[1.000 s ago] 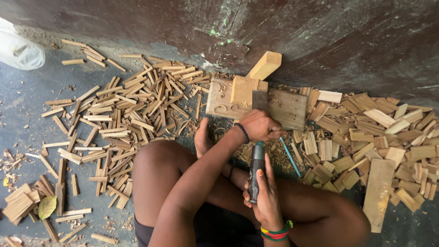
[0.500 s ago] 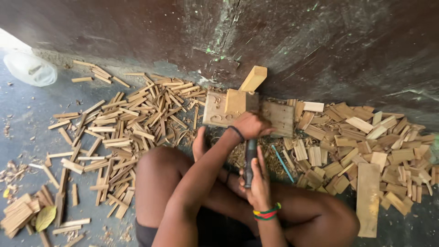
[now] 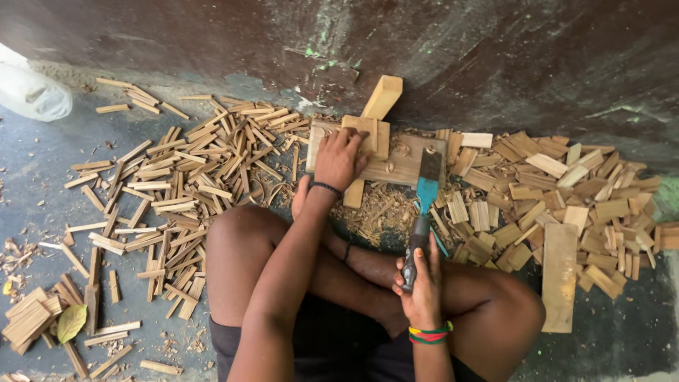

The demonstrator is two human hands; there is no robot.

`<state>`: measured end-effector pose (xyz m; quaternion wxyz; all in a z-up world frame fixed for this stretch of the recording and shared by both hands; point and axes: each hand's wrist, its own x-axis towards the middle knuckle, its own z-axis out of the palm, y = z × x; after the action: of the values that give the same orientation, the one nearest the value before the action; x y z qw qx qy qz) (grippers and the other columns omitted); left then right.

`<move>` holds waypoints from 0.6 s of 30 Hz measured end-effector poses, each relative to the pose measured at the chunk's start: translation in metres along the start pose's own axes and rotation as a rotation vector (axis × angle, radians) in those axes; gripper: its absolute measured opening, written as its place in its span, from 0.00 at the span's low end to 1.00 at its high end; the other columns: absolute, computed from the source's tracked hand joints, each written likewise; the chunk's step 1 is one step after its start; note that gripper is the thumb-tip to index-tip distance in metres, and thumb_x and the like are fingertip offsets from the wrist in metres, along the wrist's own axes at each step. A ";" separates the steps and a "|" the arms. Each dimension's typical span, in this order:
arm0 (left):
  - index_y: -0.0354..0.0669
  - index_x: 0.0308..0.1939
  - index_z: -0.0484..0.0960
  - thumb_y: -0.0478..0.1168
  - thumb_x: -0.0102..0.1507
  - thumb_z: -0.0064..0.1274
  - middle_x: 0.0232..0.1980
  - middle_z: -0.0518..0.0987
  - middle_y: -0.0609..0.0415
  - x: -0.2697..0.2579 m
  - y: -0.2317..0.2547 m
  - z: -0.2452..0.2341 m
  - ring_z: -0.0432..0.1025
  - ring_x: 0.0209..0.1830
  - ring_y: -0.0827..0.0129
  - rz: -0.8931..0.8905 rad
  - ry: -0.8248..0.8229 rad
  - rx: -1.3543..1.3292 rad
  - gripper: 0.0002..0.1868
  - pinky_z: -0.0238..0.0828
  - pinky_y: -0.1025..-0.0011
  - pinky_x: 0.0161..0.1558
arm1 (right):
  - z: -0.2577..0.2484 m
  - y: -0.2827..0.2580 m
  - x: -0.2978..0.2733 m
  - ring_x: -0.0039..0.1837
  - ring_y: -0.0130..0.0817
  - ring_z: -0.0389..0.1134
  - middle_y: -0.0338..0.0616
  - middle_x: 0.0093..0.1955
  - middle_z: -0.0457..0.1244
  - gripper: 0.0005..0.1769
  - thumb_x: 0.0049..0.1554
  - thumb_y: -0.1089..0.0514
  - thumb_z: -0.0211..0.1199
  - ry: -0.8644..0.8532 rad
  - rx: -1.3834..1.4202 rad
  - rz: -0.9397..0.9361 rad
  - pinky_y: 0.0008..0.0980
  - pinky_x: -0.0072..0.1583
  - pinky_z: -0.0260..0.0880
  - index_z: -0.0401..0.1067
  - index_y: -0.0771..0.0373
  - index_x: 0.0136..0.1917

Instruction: The person sits on the floor and uses a chisel and mallet to carve a small piece of wood clamped in a wooden jig. They repeatedly strike the chisel to shape the wood, occasionally pausing to reposition the piece or clear away wood shavings.

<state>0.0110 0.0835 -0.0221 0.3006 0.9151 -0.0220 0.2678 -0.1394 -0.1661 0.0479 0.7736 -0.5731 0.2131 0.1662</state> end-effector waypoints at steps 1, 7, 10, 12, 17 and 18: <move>0.49 0.59 0.81 0.49 0.64 0.58 0.51 0.76 0.52 0.001 0.001 0.000 0.71 0.52 0.56 -0.009 -0.031 0.029 0.20 0.66 0.57 0.53 | -0.004 0.000 -0.001 0.29 0.26 0.59 0.42 0.36 0.61 0.38 0.63 0.47 0.54 0.009 -0.019 0.012 0.24 0.28 0.58 0.47 0.38 0.83; 0.56 0.59 0.83 0.50 0.63 0.59 0.49 0.76 0.56 0.002 0.004 0.014 0.70 0.54 0.59 0.004 -0.065 0.103 0.21 0.64 0.57 0.56 | -0.017 -0.001 -0.005 0.25 0.27 0.60 0.42 0.34 0.62 0.41 0.60 0.52 0.59 0.120 -0.324 0.008 0.27 0.25 0.58 0.48 0.40 0.83; 0.58 0.56 0.85 0.50 0.62 0.59 0.48 0.77 0.58 0.000 0.001 0.018 0.69 0.55 0.60 0.007 -0.069 0.118 0.18 0.64 0.56 0.58 | -0.018 -0.003 -0.007 0.25 0.26 0.60 0.41 0.32 0.62 0.41 0.59 0.54 0.61 0.161 -0.540 -0.013 0.27 0.25 0.59 0.50 0.42 0.82; 0.59 0.55 0.86 0.50 0.61 0.59 0.48 0.77 0.59 0.000 0.000 0.018 0.69 0.55 0.61 0.016 -0.055 0.130 0.18 0.64 0.56 0.60 | -0.021 -0.007 -0.006 0.25 0.25 0.60 0.40 0.31 0.62 0.41 0.59 0.55 0.62 0.171 -0.641 -0.015 0.27 0.25 0.59 0.51 0.42 0.82; 0.53 0.49 0.85 0.52 0.63 0.59 0.48 0.78 0.56 0.005 0.006 0.015 0.69 0.54 0.59 -0.073 -0.140 0.153 0.14 0.63 0.56 0.55 | -0.032 -0.015 -0.006 0.24 0.25 0.57 0.40 0.30 0.61 0.40 0.59 0.56 0.62 0.184 -0.602 0.007 0.26 0.24 0.55 0.54 0.44 0.81; 0.52 0.47 0.85 0.51 0.63 0.59 0.47 0.78 0.56 0.006 0.006 0.013 0.69 0.54 0.59 -0.076 -0.143 0.167 0.13 0.63 0.56 0.54 | -0.034 -0.014 -0.007 0.24 0.25 0.57 0.40 0.31 0.61 0.40 0.59 0.56 0.61 0.184 -0.567 0.008 0.26 0.24 0.55 0.54 0.44 0.81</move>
<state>0.0211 0.0716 -0.0249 0.2306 0.9540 0.0136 0.1912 -0.1432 -0.2027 0.0550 0.5593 -0.7782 0.2296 0.1697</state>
